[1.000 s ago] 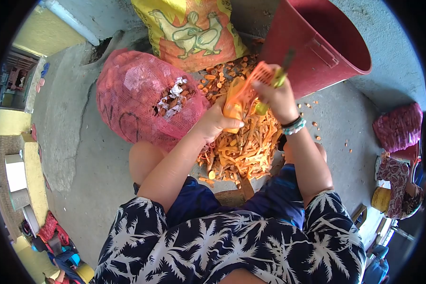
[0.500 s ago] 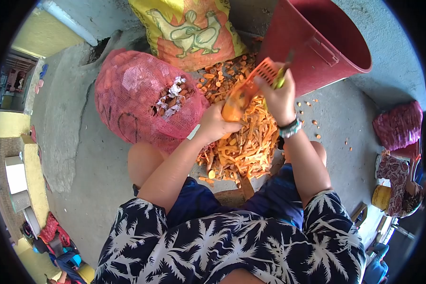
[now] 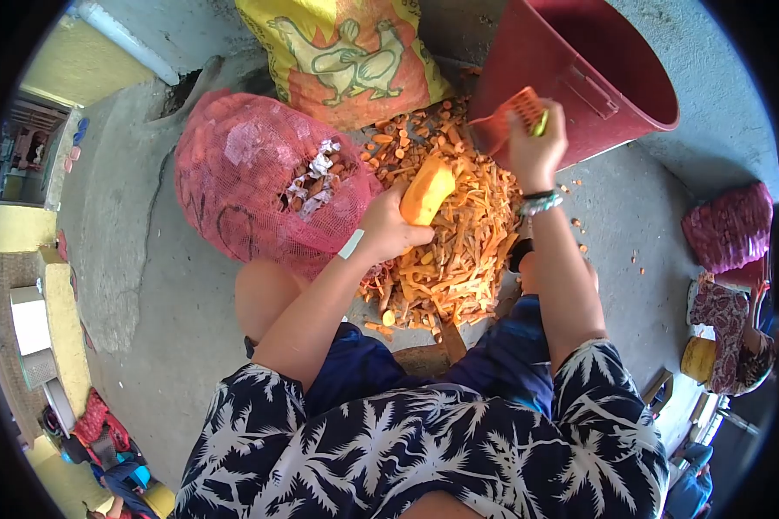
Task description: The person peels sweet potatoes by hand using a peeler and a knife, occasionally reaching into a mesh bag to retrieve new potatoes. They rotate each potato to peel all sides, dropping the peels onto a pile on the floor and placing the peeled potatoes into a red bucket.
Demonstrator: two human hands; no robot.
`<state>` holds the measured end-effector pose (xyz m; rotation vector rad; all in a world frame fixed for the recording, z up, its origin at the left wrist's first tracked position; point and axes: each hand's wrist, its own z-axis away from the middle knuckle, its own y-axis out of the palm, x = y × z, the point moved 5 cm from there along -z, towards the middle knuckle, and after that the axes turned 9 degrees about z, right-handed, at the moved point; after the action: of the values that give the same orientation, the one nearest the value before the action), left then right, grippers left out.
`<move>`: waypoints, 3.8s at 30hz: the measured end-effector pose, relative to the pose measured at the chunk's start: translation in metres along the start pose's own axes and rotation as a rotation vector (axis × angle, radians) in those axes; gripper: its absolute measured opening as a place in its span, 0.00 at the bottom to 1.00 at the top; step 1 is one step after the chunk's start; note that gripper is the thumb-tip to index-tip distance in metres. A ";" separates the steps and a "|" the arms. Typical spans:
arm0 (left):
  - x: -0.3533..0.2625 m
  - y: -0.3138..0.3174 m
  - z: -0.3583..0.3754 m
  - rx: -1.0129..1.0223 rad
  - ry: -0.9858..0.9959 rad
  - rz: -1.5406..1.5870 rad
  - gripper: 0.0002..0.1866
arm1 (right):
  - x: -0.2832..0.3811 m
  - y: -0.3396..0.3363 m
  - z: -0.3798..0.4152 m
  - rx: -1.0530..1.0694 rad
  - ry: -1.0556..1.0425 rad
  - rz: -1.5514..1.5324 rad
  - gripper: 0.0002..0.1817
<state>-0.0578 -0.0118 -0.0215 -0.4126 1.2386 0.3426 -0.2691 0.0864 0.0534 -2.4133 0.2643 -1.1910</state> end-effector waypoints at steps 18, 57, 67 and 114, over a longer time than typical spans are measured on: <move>-0.045 -0.014 0.008 -0.172 0.370 -0.739 0.23 | 0.002 0.023 0.014 0.568 0.398 -0.409 0.14; -0.002 -0.019 -0.015 0.044 -0.271 0.978 0.27 | -0.016 0.066 0.000 0.214 0.566 -0.911 0.10; -0.006 -0.012 -0.010 0.164 -0.183 0.638 0.25 | 0.011 0.057 0.010 0.456 0.235 -0.584 0.13; -0.023 -0.021 0.004 0.198 0.052 0.711 0.31 | 0.018 0.031 0.025 0.245 0.617 -0.773 0.06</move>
<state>-0.0519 -0.0290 0.0041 0.2081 1.4298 0.8063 -0.2379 0.0601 0.0389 -1.8972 -0.6651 -2.1350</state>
